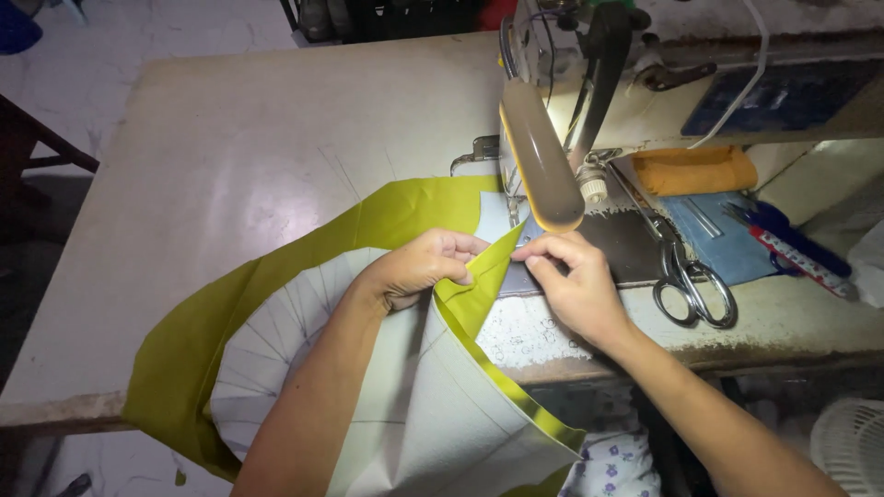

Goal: Removing stitches from a fabric piece using a small tool and aligning the fabric with a paper pattern on a sewing table.

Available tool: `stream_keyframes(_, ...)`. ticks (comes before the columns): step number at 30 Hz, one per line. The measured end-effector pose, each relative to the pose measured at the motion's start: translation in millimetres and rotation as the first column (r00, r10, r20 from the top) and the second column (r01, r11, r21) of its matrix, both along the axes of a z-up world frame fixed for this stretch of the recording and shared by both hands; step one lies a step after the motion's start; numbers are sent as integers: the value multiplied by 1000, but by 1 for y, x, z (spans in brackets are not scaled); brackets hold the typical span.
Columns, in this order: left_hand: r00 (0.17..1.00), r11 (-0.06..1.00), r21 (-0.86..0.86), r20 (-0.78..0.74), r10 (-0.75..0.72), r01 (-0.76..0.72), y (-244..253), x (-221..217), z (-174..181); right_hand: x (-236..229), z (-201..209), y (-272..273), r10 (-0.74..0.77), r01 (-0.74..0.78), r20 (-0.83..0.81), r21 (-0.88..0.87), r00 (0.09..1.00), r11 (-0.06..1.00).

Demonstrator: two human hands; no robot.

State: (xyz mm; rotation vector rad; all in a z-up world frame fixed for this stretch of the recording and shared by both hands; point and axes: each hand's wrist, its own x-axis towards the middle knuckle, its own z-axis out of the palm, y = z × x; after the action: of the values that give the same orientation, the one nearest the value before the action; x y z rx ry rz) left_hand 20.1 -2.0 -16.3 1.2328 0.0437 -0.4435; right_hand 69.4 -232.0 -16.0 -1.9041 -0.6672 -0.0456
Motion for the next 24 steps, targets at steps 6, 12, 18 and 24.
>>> stream_keyframes(6,1000,999,-52,-8,-10,10,4,8,-16,2,0,-1,81,-81,21,4,996,997)
stream_keyframes(12,1000,997,-72,-14,-25,24,4,8,-14,4,0,-2,96,-94,101,-21,990,995)
stream_keyframes(18,999,993,-114,-15,-29,27,7,13,-25,4,-9,6,129,-98,427,-95,895,991)
stream_keyframes(24,999,990,-139,-23,-42,39,11,20,-38,11,-6,16,215,141,830,-330,515,934)
